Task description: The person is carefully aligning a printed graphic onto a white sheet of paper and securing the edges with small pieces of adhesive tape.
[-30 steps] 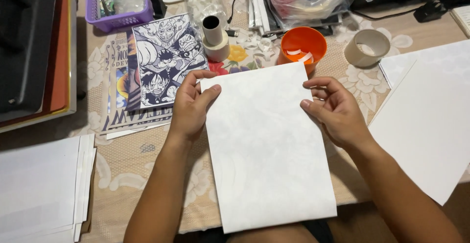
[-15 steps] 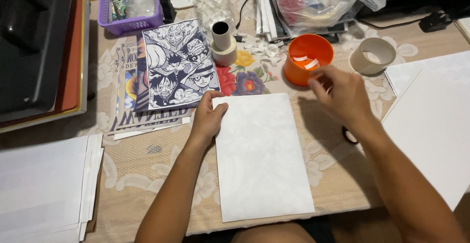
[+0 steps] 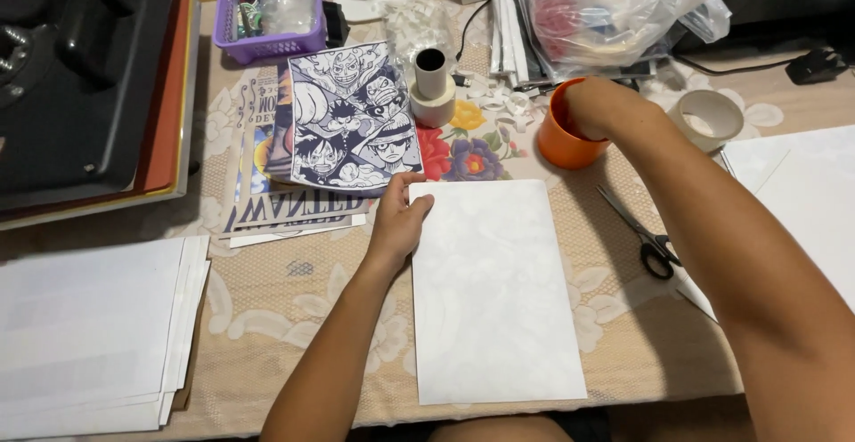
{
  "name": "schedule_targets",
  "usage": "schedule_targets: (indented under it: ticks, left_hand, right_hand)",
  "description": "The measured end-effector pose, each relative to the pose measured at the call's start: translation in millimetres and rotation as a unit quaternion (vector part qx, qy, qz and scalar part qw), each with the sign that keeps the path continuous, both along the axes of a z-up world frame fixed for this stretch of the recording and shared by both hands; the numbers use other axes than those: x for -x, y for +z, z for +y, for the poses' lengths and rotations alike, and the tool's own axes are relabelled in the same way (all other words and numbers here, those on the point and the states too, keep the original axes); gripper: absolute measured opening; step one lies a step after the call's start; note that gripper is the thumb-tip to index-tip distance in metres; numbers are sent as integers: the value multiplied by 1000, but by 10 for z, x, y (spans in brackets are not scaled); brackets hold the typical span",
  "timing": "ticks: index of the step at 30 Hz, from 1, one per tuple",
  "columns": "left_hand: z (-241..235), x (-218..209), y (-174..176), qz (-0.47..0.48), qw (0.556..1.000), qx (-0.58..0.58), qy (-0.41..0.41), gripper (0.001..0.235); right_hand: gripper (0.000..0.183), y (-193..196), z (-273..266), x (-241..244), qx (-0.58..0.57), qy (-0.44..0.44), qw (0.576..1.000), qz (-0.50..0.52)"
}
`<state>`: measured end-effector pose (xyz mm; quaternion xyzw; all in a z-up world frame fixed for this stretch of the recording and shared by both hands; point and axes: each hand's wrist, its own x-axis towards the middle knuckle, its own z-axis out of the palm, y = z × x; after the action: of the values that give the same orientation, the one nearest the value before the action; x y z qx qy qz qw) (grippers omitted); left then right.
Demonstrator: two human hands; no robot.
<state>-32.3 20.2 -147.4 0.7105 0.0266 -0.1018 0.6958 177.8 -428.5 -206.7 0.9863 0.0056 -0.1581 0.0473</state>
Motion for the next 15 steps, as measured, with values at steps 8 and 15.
schedule_targets:
  ticks: [8,15]
  left_hand:
    - [62,-13,47,-31,994,-107,7,39]
    - [17,14,23,-22,999,-11,43,45]
  right_hand:
    - [31,-57,-50,101,-20,-2,1000,6]
    - [29,945,547,637,28,32,999,5]
